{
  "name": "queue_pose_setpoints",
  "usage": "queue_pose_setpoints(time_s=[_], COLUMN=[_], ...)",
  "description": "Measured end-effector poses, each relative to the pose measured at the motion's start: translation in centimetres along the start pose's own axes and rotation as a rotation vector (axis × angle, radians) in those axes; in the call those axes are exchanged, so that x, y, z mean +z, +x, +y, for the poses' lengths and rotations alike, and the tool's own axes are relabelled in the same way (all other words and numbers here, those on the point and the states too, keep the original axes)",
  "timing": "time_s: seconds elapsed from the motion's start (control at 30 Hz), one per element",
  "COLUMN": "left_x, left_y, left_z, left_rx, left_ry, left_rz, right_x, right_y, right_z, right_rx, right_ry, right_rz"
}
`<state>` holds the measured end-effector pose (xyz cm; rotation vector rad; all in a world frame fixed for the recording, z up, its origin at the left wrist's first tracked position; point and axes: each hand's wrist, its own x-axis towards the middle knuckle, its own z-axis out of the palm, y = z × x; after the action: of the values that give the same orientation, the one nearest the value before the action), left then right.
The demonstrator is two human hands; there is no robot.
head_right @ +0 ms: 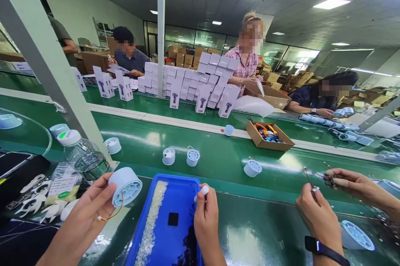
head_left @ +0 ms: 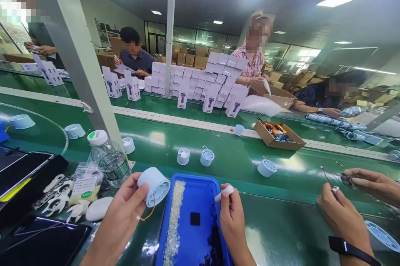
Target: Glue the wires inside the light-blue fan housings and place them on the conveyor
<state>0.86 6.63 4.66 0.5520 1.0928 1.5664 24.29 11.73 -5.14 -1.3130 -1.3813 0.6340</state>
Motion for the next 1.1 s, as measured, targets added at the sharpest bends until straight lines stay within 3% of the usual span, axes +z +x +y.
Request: queue_pose_setpoints(time_s=[0.3,0.63,0.77,0.93,1.0,1.1], left_x=[1.0,1.0,0.8,0.9,0.8,0.8], left_y=[-1.1,-1.1,-0.9,-0.8,-0.7,-0.6], left_z=[0.2,-0.1,-0.4,-1.1,-1.4,-1.8], left_rx=[-0.020,-0.074,-0.109,-0.126,-0.129,-0.158], left_ry=[-0.002,0.007,-0.019,-0.055,-0.038,-0.002], left_rz=[0.101,0.142,0.071,0.047,0.013,-0.055], right_x=[0.0,-0.2,-0.1,0.5,0.7,0.7], right_y=[0.1,-0.6,-0.7,-1.9,-2.4,-3.0], right_z=[0.4,0.2,-0.8,-1.6,-1.8,-2.6], right_rx=[-0.089,-0.340,-0.293,-0.228,-0.171,-0.088], right_ry=[-0.029,-0.041,-0.012,0.055,0.118,0.274], right_rz=[-0.064,-0.348,-0.294,-0.489,-0.444,-0.241])
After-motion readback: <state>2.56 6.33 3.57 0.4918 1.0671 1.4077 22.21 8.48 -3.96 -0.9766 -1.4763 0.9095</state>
